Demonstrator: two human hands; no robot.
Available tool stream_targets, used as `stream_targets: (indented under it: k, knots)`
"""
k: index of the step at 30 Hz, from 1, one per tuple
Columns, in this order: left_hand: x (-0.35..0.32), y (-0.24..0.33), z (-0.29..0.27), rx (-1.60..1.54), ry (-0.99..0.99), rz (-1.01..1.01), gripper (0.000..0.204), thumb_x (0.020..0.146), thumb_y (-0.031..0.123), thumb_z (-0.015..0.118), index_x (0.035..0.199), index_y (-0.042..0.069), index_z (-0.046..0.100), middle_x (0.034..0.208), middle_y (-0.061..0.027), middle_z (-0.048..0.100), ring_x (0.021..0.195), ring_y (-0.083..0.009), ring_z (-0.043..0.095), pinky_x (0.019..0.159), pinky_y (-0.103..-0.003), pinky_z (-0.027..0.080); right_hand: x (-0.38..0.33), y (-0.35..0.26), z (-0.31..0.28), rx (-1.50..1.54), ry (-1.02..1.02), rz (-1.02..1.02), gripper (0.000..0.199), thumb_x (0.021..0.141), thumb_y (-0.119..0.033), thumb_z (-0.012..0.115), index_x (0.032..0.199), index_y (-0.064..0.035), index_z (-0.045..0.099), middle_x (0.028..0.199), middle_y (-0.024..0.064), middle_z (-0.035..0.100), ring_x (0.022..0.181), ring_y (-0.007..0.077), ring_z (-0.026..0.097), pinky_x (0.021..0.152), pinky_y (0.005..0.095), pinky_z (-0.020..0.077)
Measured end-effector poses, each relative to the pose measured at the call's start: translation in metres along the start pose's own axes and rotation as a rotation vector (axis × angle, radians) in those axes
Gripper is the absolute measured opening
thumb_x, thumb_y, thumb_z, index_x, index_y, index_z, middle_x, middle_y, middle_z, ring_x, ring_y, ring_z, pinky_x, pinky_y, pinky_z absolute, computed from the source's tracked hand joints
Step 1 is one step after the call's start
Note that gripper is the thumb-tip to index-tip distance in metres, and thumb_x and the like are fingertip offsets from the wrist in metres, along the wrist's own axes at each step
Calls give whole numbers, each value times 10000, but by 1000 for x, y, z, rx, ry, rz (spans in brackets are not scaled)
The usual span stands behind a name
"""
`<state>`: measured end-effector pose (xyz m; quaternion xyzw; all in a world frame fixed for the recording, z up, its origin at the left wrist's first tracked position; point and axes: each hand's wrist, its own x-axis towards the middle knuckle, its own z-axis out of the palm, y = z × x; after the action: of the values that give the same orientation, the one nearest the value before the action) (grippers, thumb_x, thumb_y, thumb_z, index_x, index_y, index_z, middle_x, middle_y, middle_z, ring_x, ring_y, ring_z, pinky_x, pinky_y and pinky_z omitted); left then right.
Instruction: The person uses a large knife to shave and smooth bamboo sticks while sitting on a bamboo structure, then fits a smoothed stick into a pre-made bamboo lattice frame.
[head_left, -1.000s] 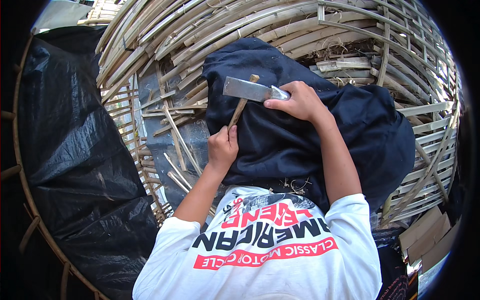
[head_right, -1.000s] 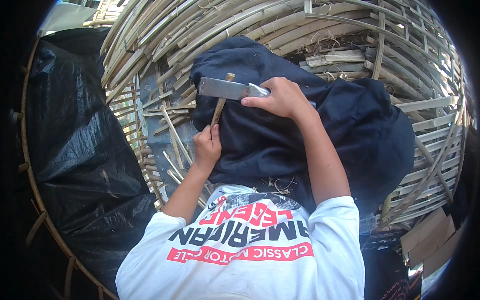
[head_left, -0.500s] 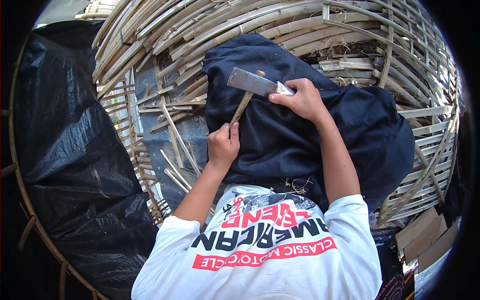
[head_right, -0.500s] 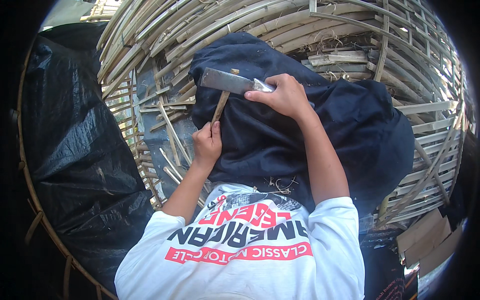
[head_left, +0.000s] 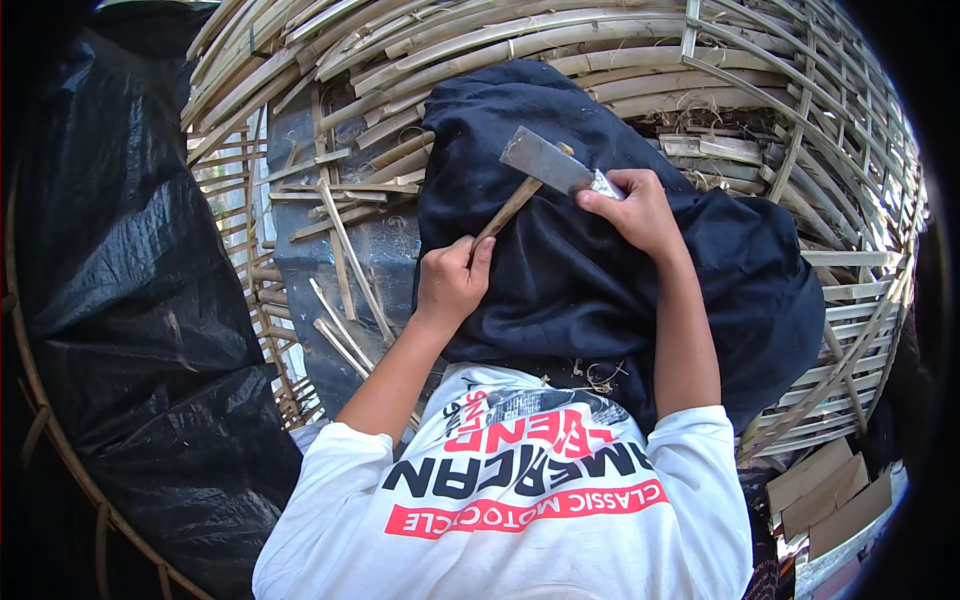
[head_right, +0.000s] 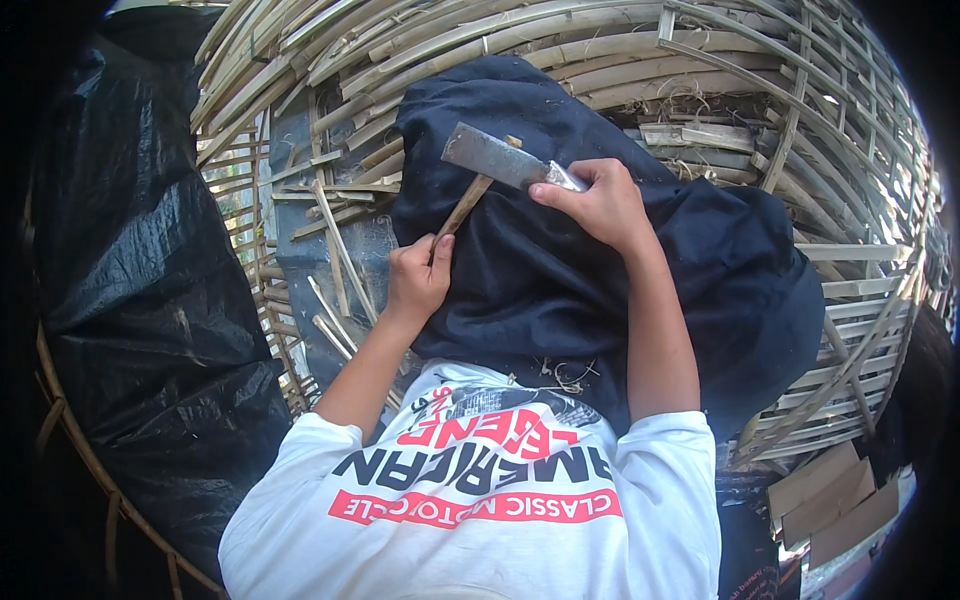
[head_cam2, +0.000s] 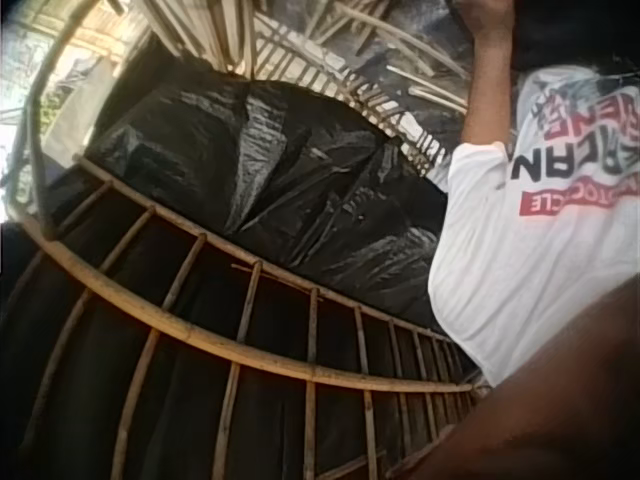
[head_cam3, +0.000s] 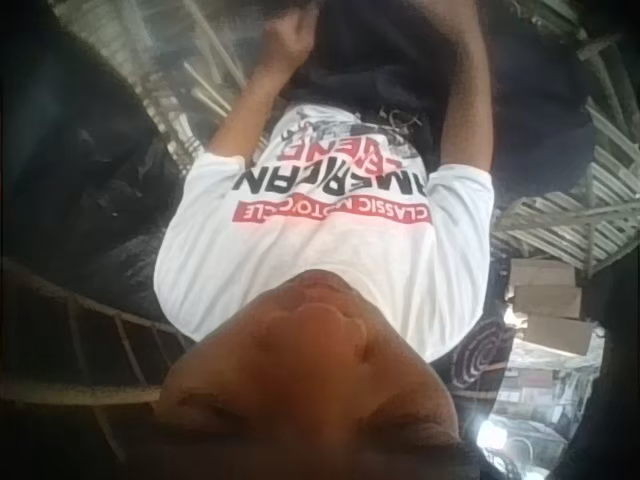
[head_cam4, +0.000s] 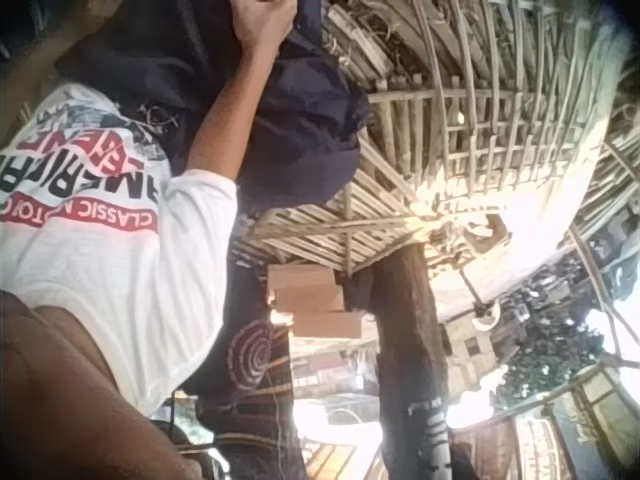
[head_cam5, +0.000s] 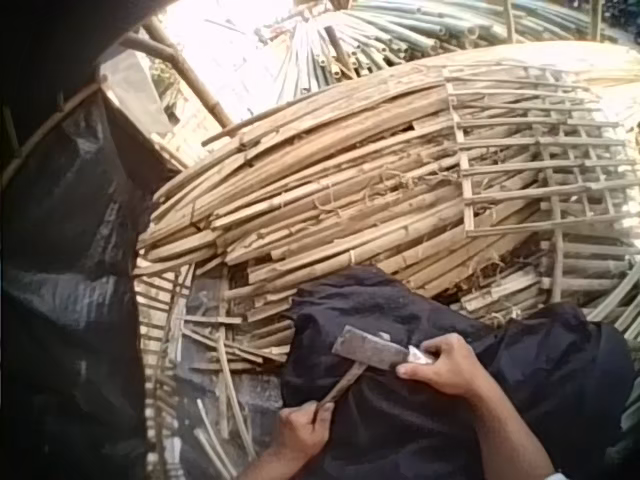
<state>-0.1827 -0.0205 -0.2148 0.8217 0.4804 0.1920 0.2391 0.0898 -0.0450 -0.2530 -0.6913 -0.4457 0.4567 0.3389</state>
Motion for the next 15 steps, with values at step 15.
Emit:
stream_targets:
  k: [15]
  knots:
    - [-3,3,4,-53,32,-65,362,946,206,570,649,0,541,532,-206,514,514,-391,573,450,-417,412,-6,-5,4,-73,463,-247,377,721,-332,819,700,-20,608,592,109,581,518,239,551,531,318,431]
